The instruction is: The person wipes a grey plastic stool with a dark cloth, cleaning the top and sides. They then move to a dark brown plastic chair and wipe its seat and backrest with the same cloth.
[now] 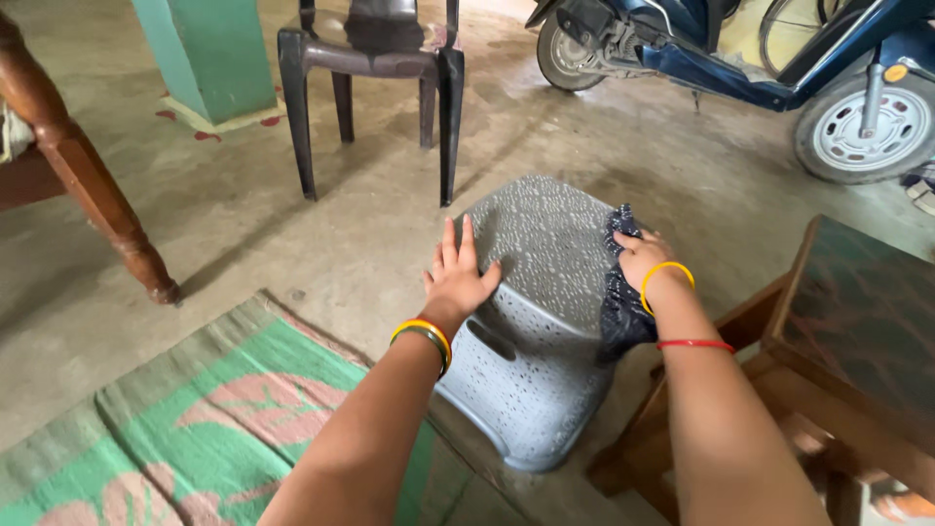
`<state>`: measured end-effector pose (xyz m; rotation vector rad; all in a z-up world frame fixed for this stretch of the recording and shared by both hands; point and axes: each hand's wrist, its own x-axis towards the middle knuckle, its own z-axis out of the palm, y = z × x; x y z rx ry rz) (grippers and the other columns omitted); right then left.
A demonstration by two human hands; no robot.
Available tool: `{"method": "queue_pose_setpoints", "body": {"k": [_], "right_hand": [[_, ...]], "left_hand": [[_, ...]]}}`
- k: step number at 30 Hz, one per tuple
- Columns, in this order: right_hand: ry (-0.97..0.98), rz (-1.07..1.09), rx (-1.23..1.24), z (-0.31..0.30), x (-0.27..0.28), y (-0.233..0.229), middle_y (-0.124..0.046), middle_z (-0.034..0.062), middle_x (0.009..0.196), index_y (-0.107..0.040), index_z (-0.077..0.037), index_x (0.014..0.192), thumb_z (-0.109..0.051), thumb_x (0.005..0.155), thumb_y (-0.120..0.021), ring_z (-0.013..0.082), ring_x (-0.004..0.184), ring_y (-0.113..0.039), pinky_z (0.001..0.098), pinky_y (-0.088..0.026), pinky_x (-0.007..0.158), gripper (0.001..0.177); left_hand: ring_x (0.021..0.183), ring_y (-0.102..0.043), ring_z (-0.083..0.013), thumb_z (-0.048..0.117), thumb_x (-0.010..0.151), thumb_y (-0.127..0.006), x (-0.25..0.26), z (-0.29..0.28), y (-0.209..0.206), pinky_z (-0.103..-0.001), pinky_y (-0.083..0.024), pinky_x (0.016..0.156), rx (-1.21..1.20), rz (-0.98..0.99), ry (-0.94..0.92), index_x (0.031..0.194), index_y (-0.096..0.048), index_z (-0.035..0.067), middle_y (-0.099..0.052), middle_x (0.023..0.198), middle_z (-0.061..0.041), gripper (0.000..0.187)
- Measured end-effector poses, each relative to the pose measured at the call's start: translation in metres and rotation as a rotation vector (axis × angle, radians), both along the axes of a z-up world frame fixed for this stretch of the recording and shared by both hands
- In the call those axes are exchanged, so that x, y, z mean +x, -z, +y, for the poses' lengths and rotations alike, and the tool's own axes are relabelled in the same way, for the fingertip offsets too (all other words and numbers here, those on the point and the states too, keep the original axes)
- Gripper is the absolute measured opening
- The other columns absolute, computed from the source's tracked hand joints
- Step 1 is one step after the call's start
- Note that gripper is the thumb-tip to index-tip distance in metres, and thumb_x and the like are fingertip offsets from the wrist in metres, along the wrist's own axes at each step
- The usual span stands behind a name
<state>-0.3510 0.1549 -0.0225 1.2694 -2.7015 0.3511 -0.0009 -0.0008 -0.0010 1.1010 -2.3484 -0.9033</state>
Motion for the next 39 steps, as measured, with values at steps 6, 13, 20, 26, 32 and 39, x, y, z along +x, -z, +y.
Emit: {"method": "queue_pose_setpoints", "body": {"k": [6, 13, 20, 26, 32, 39], "right_hand": [[0.039, -0.041, 0.166, -0.094, 0.021, -0.011, -0.029, 0.0106, 0.166, -0.047, -0.023, 0.153, -0.031, 0.098, -0.039, 0.0339, 0.152, -0.027, 0.0401, -0.020, 0.124, 0.056], [-0.417, 0.046, -0.038, -0.146, 0.128, -0.003, -0.037, 0.0134, 0.163, -0.054, -0.016, 0.148, -0.020, 0.094, -0.047, 0.0363, 0.149, -0.033, 0.0405, -0.025, 0.122, 0.054], [-0.579, -0.260, -0.256, -0.060, 0.183, -0.025, -0.057, 0.0208, 0.142, -0.071, -0.011, 0.131, -0.011, 0.092, -0.053, 0.0341, 0.133, -0.053, 0.0364, -0.040, 0.112, 0.043], [-0.568, -0.818, -0.358, 0.010, 0.199, -0.078, -0.081, 0.0115, 0.102, -0.081, -0.001, 0.094, 0.001, 0.083, -0.044, 0.0205, 0.098, -0.072, 0.0306, -0.053, 0.092, 0.038], [-0.757, -0.504, -0.738, 0.002, 0.242, -0.135, -0.068, 0.0110, 0.102, -0.070, 0.000, 0.091, 0.004, 0.078, -0.043, 0.0232, 0.107, -0.064, 0.0310, -0.048, 0.101, 0.029], [-0.491, -0.587, -1.159, -0.012, 0.290, -0.139, -0.063, 0.0154, 0.128, -0.060, -0.001, 0.130, -0.025, 0.104, -0.049, 0.0250, 0.121, -0.059, 0.0364, -0.046, 0.111, 0.037]], "left_hand": [[0.157, -0.006, -0.0408, 0.057, 0.086, -0.062, -0.003, -0.001, 0.012, -0.068, -0.016, 0.119, -0.027, 0.117, 0.004, 0.163, 0.005, 0.034, 0.009, 0.173, -0.002, 0.105], [0.158, -0.007, -0.0356, 0.059, 0.089, -0.056, -0.006, -0.002, 0.012, -0.071, -0.015, 0.118, -0.032, 0.027, -0.021, 0.164, 0.004, 0.033, 0.009, 0.174, 0.000, 0.099], [0.159, -0.006, -0.0332, 0.071, 0.093, -0.051, 0.000, -0.004, -0.013, -0.076, -0.010, 0.117, -0.104, -0.239, 0.072, 0.164, 0.000, 0.025, 0.011, 0.174, -0.006, 0.098], [0.154, -0.008, -0.0397, 0.055, 0.071, -0.085, 0.037, 0.020, -0.038, -0.069, -0.013, 0.115, -0.210, -0.010, 0.425, 0.162, -0.010, 0.029, -0.006, 0.169, -0.016, 0.120], [0.114, -0.052, -0.0362, 0.038, 0.082, -0.071, 0.072, 0.108, -0.082, -0.058, -0.046, 0.088, 0.919, 0.718, 0.517, 0.151, -0.023, 0.027, -0.052, 0.129, -0.015, 0.085], [0.108, -0.063, -0.0257, 0.031, 0.098, -0.057, 0.056, 0.142, -0.094, -0.046, -0.056, 0.090, 1.133, 1.261, 0.239, 0.137, -0.038, 0.016, -0.064, 0.116, -0.010, 0.045]]}}
